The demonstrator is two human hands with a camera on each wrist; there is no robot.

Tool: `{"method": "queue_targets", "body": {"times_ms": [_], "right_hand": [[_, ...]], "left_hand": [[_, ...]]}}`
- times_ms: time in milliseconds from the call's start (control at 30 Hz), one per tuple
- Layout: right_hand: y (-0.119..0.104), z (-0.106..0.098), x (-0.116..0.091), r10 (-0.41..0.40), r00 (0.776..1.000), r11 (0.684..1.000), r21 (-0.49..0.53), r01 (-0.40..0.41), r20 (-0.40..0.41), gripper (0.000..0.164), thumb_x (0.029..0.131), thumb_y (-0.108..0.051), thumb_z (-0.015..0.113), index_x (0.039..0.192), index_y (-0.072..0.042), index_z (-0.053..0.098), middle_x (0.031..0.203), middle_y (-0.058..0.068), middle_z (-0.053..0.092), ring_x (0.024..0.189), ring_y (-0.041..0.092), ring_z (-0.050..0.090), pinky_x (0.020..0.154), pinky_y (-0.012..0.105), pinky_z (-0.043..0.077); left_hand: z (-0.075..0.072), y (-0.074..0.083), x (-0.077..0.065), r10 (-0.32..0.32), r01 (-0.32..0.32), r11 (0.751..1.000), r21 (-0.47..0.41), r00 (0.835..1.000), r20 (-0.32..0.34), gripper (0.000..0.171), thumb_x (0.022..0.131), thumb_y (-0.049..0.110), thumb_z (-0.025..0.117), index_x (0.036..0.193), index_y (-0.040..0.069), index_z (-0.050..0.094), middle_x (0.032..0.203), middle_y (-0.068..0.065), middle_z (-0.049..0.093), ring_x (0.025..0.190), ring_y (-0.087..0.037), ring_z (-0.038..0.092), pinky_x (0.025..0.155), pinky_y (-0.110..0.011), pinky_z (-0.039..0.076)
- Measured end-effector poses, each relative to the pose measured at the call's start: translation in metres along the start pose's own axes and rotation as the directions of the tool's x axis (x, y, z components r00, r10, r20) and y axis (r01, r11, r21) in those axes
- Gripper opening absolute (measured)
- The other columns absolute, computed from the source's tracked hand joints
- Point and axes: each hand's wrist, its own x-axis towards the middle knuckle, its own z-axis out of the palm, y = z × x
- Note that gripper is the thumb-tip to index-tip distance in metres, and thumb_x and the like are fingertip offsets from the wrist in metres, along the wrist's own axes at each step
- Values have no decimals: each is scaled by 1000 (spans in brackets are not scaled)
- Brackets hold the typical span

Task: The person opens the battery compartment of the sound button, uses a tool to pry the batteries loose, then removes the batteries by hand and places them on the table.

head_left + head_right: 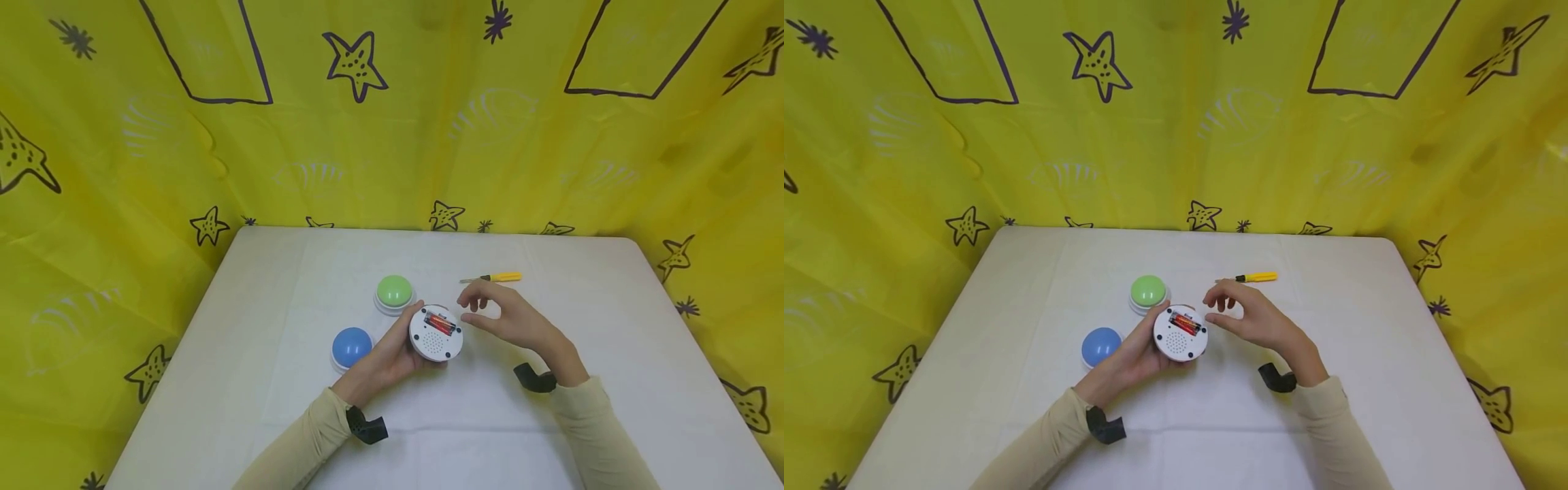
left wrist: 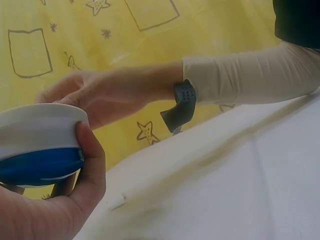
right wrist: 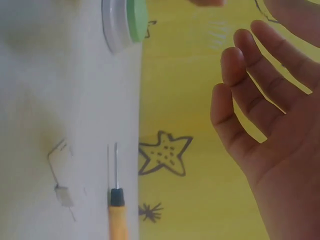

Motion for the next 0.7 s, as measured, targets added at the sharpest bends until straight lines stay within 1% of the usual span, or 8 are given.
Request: {"method": "queue_targets", "body": {"times_ms": [100,167,300,433,500,633,700], "right_hand": [[-6,3,1,-22,999,1000,23,21,37,27,89,-11,83,109,-17,67,101,-6,68,91,11,58,79,33,53],[-10,4,1,-30,998,999,30,28,62,28,89,-13,83,109,-20,66,102,-8,67,90,11,58,78,33,53],[-14,6,1,-27,995,999,32,24,99,27,89,-17,84,109,-22,66,102,-10,67,91,10,57,79,29,52],[-19,8,1,-13,993,1000,7,13,116,28,89,-18,84,109,-23,66,100,-11,65,90,9,58,78,26,52],[-22,8,1,-9,993,1000,-16,11,122,28,89,-17,84,109,-23,66,98,-12,64,90,8,58,77,26,52],[-25,10,1,-9,992,998,-57,17,126,26,89,-14,83,109,-22,67,97,-14,63,90,5,58,77,28,54],[-27,11,1,-10,993,996,-85,20,120,25,90,-13,82,108,-21,67,97,-13,64,89,5,58,76,29,55]], "left_hand": [[0,0,0,-1,1,1000,-4,1000,-2,68,107,58,38,158,14,39,147,-17,58,109,-22,69,83,-40,59],[-1,0,0,4,-4,1000,2,1000,-2,68,107,58,36,159,14,38,149,-17,56,109,-21,69,85,-40,58],[-1,-1,2,22,-22,1000,19,1000,1,68,108,58,36,159,13,36,152,-19,53,111,-22,68,87,-40,58],[0,-1,3,26,-27,999,38,1000,9,69,108,58,34,161,13,34,152,-19,52,113,-22,67,90,-41,58],[-1,-2,3,34,-36,997,64,999,23,69,108,59,34,161,14,33,151,-19,52,114,-22,67,91,-43,59],[-1,-2,2,45,-50,993,108,998,45,67,108,58,31,160,16,33,152,-20,51,114,-21,67,92,-44,59],[-1,-2,2,45,-50,993,112,998,46,65,109,57,29,160,16,33,152,-20,51,114,-21,67,90,-42,60]]}}
